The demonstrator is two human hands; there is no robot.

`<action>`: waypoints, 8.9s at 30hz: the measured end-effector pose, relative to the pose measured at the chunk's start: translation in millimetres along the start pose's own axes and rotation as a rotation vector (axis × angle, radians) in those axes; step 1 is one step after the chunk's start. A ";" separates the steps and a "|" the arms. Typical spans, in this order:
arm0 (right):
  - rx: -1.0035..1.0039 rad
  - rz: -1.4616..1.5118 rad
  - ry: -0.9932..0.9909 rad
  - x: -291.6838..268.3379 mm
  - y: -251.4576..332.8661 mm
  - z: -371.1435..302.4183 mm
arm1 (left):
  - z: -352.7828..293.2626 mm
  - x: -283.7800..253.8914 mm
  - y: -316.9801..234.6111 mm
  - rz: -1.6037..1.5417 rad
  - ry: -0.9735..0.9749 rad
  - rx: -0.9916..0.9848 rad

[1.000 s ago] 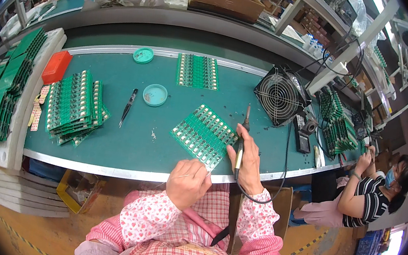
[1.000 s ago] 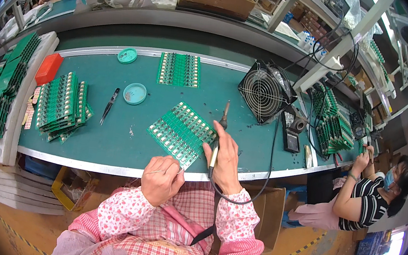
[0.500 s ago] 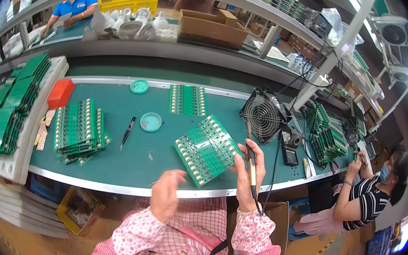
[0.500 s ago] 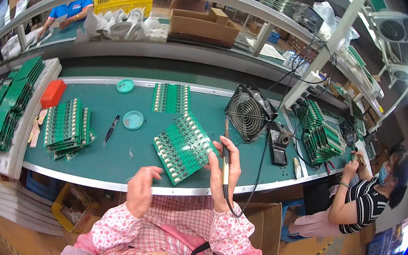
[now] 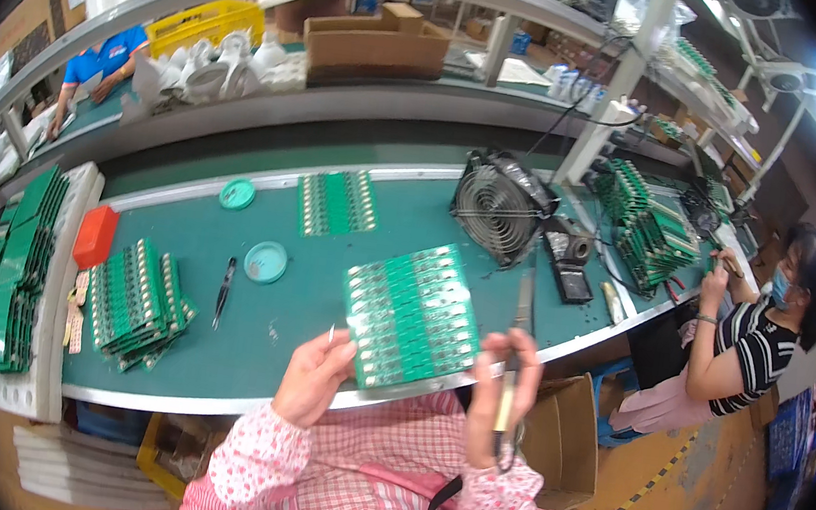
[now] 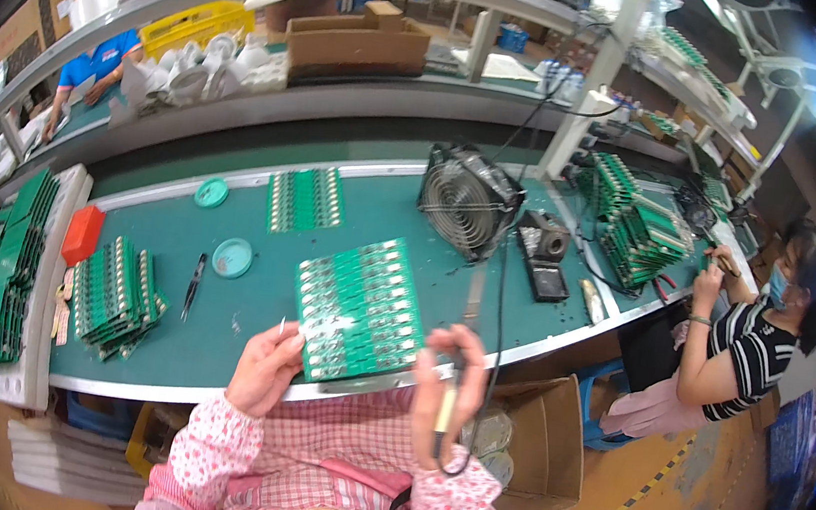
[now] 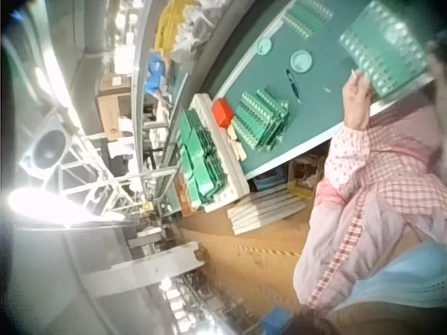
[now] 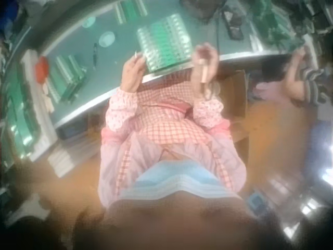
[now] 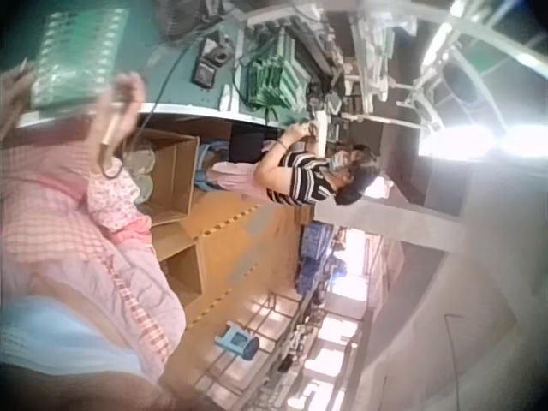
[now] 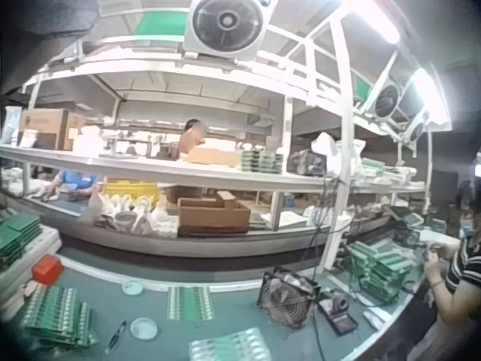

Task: The person solders components onto a circuit board using a soldering iron and solder wire.

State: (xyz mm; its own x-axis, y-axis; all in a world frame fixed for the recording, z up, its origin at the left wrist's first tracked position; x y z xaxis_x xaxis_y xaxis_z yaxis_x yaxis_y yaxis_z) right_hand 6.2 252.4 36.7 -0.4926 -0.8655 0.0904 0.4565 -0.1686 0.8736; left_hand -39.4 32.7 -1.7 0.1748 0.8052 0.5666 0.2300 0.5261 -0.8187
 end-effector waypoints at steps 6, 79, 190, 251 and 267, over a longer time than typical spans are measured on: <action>-0.164 -0.377 -0.263 -82.7 -13.1 117.7 | 24.4 -26.2 -17.7 0.075 0.135 -0.138; 0.024 -0.262 0.299 -11.7 -30.7 -54.4 | 100.7 -6.9 -47.2 1.178 0.423 -0.084; -0.076 -0.339 0.317 38.1 -41.8 -0.3 | -117.9 -217.2 -207.5 0.380 -0.964 0.749; -0.229 -0.158 0.360 21.1 -40.0 10.1 | -36.6 -170.9 -222.3 1.602 -1.123 -0.455; 0.159 0.059 0.485 42.0 -22.6 8.8 | -15.0 63.6 -6.6 1.700 -0.546 0.448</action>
State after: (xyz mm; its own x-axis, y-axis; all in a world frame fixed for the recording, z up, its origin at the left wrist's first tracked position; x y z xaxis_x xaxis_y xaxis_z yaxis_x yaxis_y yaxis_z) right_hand -31.3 224.0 24.9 -0.0519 -0.9970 -0.0577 0.3365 -0.0718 0.9389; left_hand -15.5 76.3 41.1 -0.3958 0.4220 -0.8156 -0.0998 -0.9027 -0.4186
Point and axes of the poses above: each hand's wrist, its own z-axis towards the middle knuckle, its own x-axis out of the palm, y = z × x, the point moved 3 cm from there along z, towards the middle knuckle
